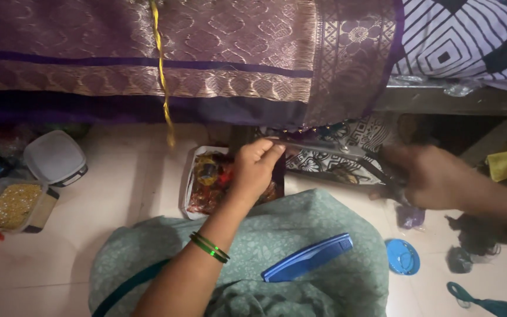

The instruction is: Manually attaching decorative tassels and beads to the border of a purple silk sari or garment.

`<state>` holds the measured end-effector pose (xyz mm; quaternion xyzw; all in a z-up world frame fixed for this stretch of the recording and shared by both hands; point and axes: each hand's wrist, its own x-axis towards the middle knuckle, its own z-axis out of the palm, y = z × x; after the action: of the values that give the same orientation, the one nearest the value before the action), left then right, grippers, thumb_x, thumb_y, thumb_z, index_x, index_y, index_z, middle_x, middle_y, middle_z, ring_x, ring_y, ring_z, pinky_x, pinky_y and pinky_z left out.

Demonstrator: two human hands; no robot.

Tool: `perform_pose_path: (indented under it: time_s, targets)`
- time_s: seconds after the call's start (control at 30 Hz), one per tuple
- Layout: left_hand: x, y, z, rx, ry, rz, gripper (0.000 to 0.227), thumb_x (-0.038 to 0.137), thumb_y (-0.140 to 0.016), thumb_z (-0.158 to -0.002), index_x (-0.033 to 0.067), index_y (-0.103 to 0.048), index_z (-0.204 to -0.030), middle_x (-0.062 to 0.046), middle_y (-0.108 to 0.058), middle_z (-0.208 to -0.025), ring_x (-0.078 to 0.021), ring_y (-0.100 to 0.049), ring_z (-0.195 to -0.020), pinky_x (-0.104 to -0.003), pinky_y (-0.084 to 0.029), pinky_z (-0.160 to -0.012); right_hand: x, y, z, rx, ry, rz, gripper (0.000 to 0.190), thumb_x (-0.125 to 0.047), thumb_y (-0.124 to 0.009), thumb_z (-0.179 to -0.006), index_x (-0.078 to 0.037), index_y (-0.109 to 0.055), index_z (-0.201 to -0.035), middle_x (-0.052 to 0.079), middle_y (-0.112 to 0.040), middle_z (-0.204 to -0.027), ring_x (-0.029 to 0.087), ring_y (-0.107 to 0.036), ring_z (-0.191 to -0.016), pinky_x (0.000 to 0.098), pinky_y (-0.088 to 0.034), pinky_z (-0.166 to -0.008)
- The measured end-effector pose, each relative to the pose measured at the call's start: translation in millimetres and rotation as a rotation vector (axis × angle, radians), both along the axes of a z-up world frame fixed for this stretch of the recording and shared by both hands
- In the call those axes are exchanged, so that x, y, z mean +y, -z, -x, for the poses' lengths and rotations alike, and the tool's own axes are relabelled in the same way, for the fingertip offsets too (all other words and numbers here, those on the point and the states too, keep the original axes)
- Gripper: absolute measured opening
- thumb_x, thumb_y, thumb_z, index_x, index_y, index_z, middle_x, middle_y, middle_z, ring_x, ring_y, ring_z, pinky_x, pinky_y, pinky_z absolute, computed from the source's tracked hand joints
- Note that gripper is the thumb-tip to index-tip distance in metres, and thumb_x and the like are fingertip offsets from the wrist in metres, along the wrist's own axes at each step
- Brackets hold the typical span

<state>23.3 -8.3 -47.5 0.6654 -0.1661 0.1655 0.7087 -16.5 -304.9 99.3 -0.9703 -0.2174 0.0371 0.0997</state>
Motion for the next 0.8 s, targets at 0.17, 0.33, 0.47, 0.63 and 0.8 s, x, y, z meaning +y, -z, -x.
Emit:
perform_pose_path:
  time_s: [0.17,0.33,0.47,0.63,0.8]
  targets:
    - [1.1,-12.7,8.6,0.079,-0.008,-0.026,0.019,0.009,-0.063,-0.099,0.0018,-0.081,-0.098,-0.003,-0.075,-0.082,-0.0086,-0.061,-0.075,-0.025,-0.049,-0.071,35.2,-27.3,0.3,0.028,-0.079,0.096,0.058,-0.049,-0.086,-0.070,-0.008,-0.069,-0.106,0.020,-0.073,-0.078,0.038,-0.073,-0.069,0.0494,-0.056,-0.063]
    - [-0.1,-6.8,6.3,0.017,0.003,0.043,0.016,0.007,-0.063,-0.098,-0.0003,-0.078,-0.096,-0.005,-0.080,-0.090,-0.0073,-0.068,-0.083,-0.025,-0.054,-0.079,48.4,-34.8,3.3,0.122,0.046,0.243,0.070,-0.054,-0.087,-0.068,-0.008,-0.065,-0.115,0.020,-0.073,-0.087,0.039,-0.075,-0.072,0.0480,-0.059,-0.069]
    - [-0.2,-7.8,7.9,0.012,0.007,0.046,0.015,0.007,-0.063,-0.098,-0.0006,-0.077,-0.097,-0.005,-0.080,-0.090,-0.0072,-0.068,-0.083,-0.025,-0.054,-0.079,41.9,-28.9,0.9,0.105,-0.018,0.167,0.069,-0.052,-0.086,-0.067,-0.006,-0.065,-0.114,0.019,-0.074,-0.088,0.038,-0.076,-0.070,0.0477,-0.060,-0.065]
    - [1.3,-12.0,13.5,-0.010,-0.028,-0.039,0.018,0.008,-0.063,-0.098,-0.0010,-0.079,-0.095,-0.007,-0.080,-0.088,-0.0092,-0.069,-0.081,-0.027,-0.054,-0.077,33.3,-21.1,0.0,0.065,-0.159,0.115,0.069,-0.051,-0.086,-0.069,-0.004,-0.064,-0.113,0.020,-0.072,-0.087,0.039,-0.073,-0.068,0.0477,-0.058,-0.061]
    - [-4.2,-10.5,16.3,0.017,-0.002,0.017,0.020,0.012,-0.062,-0.101,-0.0009,-0.076,-0.097,-0.007,-0.080,-0.089,-0.0107,-0.072,-0.083,-0.027,-0.055,-0.080,15.9,-6.7,-3.7,0.131,-0.070,0.183,0.049,-0.044,-0.078,-0.081,-0.008,-0.065,-0.111,0.017,-0.073,-0.080,0.034,-0.075,-0.069,0.0440,-0.059,-0.064]
